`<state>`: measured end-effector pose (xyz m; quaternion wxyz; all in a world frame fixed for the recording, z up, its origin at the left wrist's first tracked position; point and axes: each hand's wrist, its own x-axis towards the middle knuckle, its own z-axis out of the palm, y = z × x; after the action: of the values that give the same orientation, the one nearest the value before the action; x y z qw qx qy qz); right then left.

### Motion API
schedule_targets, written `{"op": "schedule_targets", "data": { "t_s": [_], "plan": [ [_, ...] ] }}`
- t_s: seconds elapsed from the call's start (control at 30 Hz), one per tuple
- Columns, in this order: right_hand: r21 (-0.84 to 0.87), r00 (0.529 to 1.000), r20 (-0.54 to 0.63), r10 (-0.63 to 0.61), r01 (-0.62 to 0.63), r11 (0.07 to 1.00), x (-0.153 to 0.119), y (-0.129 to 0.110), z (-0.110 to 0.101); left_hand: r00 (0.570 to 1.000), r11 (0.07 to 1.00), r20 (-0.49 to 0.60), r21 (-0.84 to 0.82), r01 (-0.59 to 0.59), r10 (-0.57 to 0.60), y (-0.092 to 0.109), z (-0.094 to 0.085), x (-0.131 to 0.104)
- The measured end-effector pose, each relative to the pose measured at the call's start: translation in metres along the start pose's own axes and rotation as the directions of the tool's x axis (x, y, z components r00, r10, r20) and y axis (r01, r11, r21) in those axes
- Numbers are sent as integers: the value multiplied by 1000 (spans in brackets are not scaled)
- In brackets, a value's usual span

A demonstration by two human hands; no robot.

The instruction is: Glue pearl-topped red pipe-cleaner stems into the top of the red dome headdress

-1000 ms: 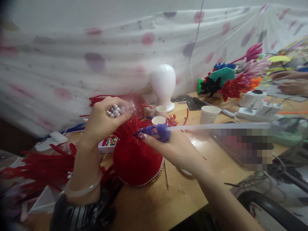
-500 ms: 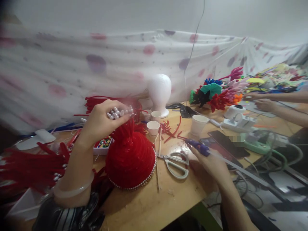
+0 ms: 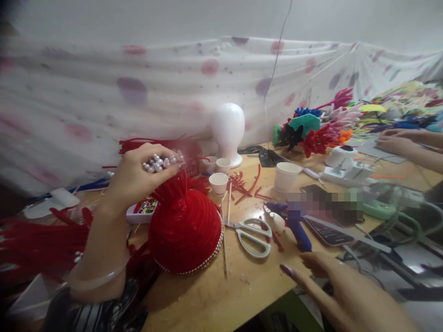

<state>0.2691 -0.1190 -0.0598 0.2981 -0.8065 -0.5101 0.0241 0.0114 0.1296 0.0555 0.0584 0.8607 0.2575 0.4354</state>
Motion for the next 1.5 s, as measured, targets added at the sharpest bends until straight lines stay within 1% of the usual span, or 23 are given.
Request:
{"op": "schedule_targets", "data": {
  "t_s": [0.03,0.1,0.17,0.23,0.27,0.3,0.37,0.4,0.43,0.47,0.5,0.6,0.77,0.9,1.03,1.13,1.3,1.43,1.5],
  "plan": [
    [72,997,45,-69,66,995,2,-15,-3,1000,1000,0,-4,2,-2,-1,0,0],
    [206,981,57,-185,170,964,21,-56,-4,1000,1000,-5,-13,4,-4,-2,0,0],
    [306,954,-4,-299,286,908,56,-99,3,1000,1000,-11,-17,6,-6,-3,0,0],
    [380,904,-27,-426,403,832,95,-136,15,1000,1000,-8,-16,2,-3,-3,0,0],
    [401,873,-12,-488,452,797,112,-150,22,1000,1000,-1,-14,2,-2,-2,0,0],
    [428,832,14,-555,497,755,127,-161,28,1000,1000,7,-12,1,-1,-2,0,0],
    [482,754,66,-654,549,682,147,-175,37,1000,1000,20,-6,5,-5,0,0,0],
    [527,713,103,-693,552,646,153,-178,40,1000,1000,23,-3,12,-12,0,-1,0],
    [563,685,129,-717,544,622,157,-180,42,1000,1000,23,-1,22,-22,1,-1,0],
    [588,668,149,-729,533,608,160,-181,42,999,999,20,-1,32,-32,1,-1,0],
    [596,663,164,-730,523,609,162,-181,41,999,999,20,0,43,-43,1,-1,0],
    [560,677,212,-705,507,656,169,-177,32,995,997,53,-14,81,-80,-1,-3,0],
    [579,661,307,-684,441,686,176,-166,15,986,990,99,-34,137,-133,-4,-8,-1],
    [504,651,342,-678,483,716,174,-165,7,975,983,137,-25,182,-177,-4,-14,-1],
    [480,626,340,-702,526,702,171,-169,3,967,979,164,-33,201,-194,-1,-15,-2],
    [454,620,324,-715,561,692,174,-170,4,957,971,188,-46,233,-221,4,-14,-3],
    [452,603,324,-729,578,680,180,-168,11,956,978,211,-5,208,-202,7,-16,-3],
    [438,616,312,-723,582,685,177,-170,13,956,978,207,62,198,-206,7,-19,-3],
    [465,629,285,-723,569,678,174,-172,12,958,978,198,80,194,-206,8,-18,-3]
  ]
}}
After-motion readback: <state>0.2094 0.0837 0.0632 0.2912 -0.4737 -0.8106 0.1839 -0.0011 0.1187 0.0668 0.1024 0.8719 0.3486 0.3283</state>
